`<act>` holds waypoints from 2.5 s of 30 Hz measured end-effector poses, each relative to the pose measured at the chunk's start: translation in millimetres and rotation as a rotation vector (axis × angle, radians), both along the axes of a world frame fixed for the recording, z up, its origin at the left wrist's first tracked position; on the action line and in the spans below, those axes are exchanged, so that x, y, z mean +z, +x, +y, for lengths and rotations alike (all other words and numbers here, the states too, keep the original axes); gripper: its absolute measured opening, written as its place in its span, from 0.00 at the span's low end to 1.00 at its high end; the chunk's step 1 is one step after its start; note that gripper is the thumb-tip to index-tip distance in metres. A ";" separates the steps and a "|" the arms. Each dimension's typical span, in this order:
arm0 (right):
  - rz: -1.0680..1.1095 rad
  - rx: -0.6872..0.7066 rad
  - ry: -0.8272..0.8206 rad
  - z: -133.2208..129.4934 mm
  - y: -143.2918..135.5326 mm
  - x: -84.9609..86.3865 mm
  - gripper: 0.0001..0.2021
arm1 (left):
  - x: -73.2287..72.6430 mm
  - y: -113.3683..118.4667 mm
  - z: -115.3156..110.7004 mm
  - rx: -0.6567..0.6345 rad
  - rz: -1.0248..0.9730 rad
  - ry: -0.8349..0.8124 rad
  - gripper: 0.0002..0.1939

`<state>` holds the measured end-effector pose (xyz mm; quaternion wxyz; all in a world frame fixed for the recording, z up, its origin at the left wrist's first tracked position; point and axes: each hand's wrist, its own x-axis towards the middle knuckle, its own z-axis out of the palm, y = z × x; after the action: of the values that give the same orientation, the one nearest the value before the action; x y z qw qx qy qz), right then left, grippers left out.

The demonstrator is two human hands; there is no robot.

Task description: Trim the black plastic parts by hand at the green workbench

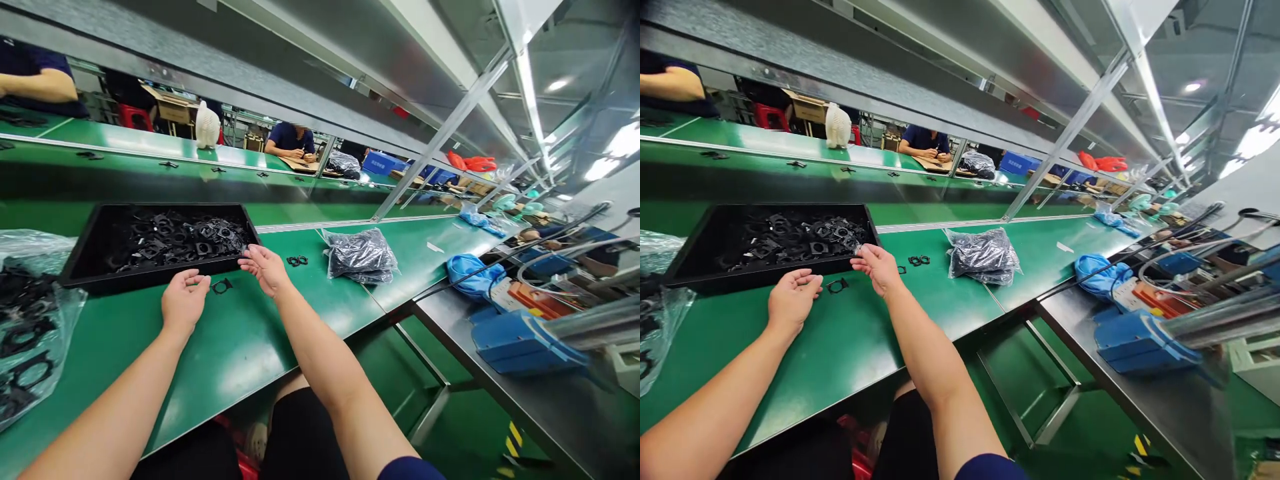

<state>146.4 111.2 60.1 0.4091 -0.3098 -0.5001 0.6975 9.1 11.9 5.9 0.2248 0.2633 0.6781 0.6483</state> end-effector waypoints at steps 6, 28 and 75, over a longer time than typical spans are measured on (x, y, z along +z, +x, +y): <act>-0.556 -0.493 0.494 0.8 9.9 -33.8 0.14 | 4.4 2.1 -7.7 -0.076 0.317 -0.170 0.18; -1.023 0.031 1.090 -26.1 0.8 -41.2 0.14 | 8.7 8.4 -13.7 -0.352 0.837 -0.253 0.15; -0.287 0.070 0.050 -0.6 13.4 -41.8 0.15 | 19.2 3.3 -22.1 -0.389 0.926 -0.093 0.21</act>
<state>159.7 110.6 18.3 0.3166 -0.3785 -0.5812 0.6470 12.3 -10.3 25.0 0.0287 0.6345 0.6731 0.3787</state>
